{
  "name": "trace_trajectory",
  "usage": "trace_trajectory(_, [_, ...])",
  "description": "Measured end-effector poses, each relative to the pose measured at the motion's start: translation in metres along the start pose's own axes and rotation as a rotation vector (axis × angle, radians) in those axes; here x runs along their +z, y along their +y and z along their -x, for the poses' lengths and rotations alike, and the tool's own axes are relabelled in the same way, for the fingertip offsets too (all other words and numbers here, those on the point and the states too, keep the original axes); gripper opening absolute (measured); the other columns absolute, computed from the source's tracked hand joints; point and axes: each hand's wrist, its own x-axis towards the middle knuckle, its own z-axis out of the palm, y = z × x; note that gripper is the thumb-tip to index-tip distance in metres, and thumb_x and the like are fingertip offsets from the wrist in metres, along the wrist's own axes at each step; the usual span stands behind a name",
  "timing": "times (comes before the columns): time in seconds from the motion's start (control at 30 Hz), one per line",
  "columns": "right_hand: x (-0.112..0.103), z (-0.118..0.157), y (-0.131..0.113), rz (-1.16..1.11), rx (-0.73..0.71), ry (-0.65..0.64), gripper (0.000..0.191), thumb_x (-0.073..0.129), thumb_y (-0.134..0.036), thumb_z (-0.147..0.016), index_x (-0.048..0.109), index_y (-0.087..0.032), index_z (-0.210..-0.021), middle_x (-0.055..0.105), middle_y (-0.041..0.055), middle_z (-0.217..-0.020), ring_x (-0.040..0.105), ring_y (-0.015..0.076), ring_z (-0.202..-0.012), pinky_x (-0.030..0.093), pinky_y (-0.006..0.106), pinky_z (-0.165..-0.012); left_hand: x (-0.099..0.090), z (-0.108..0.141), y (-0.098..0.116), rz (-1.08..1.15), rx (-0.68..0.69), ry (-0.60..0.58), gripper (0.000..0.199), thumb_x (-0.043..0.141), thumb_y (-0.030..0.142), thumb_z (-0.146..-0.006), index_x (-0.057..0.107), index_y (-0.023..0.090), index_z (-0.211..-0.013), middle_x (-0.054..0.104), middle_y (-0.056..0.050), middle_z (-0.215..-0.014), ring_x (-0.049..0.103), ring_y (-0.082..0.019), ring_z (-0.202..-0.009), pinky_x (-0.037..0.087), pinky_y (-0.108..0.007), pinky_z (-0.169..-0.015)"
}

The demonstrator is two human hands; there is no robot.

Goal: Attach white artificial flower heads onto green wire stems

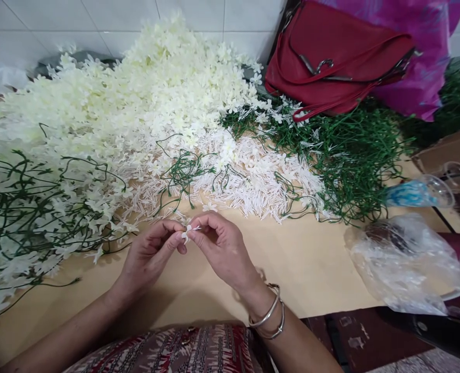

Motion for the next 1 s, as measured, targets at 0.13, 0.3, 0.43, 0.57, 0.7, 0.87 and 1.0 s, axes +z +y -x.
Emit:
trace_trajectory(0.13, [0.003,-0.001,0.003,0.047,-0.043,0.032,0.009,0.072,-0.030,-0.093,0.070,-0.023,-0.088,0.068,0.0024,-0.091,0.062,0.0181,-0.084,0.049,0.033,-0.078,0.002,0.000,-0.002,-0.009,0.001,0.027,0.017,0.064,0.033,-0.103,0.069,0.019,-0.096,0.070,-0.001,-0.077,0.066,-0.013,-0.069,0.051,-0.025,-0.070])
trace_trajectory(0.3, [0.000,-0.003,0.005,-0.002,-0.025,0.045,0.011,0.075,-0.032,-0.091,0.071,-0.023,-0.087,0.068,0.0012,-0.088,0.060,0.0172,-0.081,0.048,0.032,-0.076,0.004,-0.001,0.001,0.017,-0.006,0.040,0.013,0.067,0.030,-0.101,0.072,0.018,-0.099,0.073,-0.002,-0.080,0.070,-0.015,-0.074,0.054,-0.025,-0.075])
trace_trajectory(0.43, [-0.006,-0.004,0.004,-0.032,0.007,0.032,0.014,0.077,-0.035,-0.090,0.072,-0.022,-0.086,0.068,0.0010,-0.086,0.057,0.0163,-0.079,0.047,0.031,-0.074,0.004,-0.001,0.002,0.037,0.011,0.039,0.013,0.069,0.027,-0.098,0.072,0.018,-0.107,0.076,-0.003,-0.087,0.074,-0.016,-0.078,0.056,-0.026,-0.077])
trace_trajectory(0.57, [-0.008,-0.005,0.004,-0.021,0.023,0.033,0.016,0.079,-0.036,-0.089,0.073,-0.022,-0.085,0.068,0.0012,-0.084,0.056,0.0161,-0.077,0.046,0.031,-0.073,0.003,0.000,0.003,-0.068,0.035,0.046,0.010,0.067,0.027,-0.100,0.074,0.019,-0.100,0.076,-0.002,-0.078,0.072,-0.016,-0.077,0.053,-0.027,-0.077])
trace_trajectory(0.7, [-0.007,-0.005,0.004,-0.011,0.008,0.029,0.014,0.079,-0.035,-0.089,0.073,-0.023,-0.085,0.070,0.0023,-0.087,0.061,0.0175,-0.081,0.048,0.032,-0.076,0.001,0.000,0.005,-0.117,0.062,0.035,0.014,0.064,0.028,-0.102,0.073,0.019,-0.095,0.075,-0.003,-0.079,0.071,-0.017,-0.076,0.052,-0.029,-0.074])
trace_trajectory(0.87, [-0.006,-0.004,0.002,-0.003,-0.001,0.013,0.009,0.077,-0.030,-0.091,0.073,-0.024,-0.085,0.070,0.0021,-0.089,0.063,0.0178,-0.083,0.050,0.033,-0.077,-0.001,-0.001,0.005,-0.159,0.088,0.020,0.011,0.065,0.024,-0.101,0.071,0.020,-0.094,0.075,-0.003,-0.078,0.071,-0.017,-0.073,0.050,-0.028,-0.071])
trace_trajectory(1.0, [-0.005,-0.004,0.001,-0.002,-0.014,0.006,0.006,0.077,-0.027,-0.090,0.073,-0.025,-0.086,0.071,0.0026,-0.091,0.065,0.0191,-0.086,0.052,0.035,-0.080,-0.002,-0.002,0.004,-0.153,0.105,0.011,0.009,0.066,0.021,-0.100,0.070,0.021,-0.093,0.075,-0.001,-0.078,0.071,-0.016,-0.075,0.050,-0.028,-0.074])
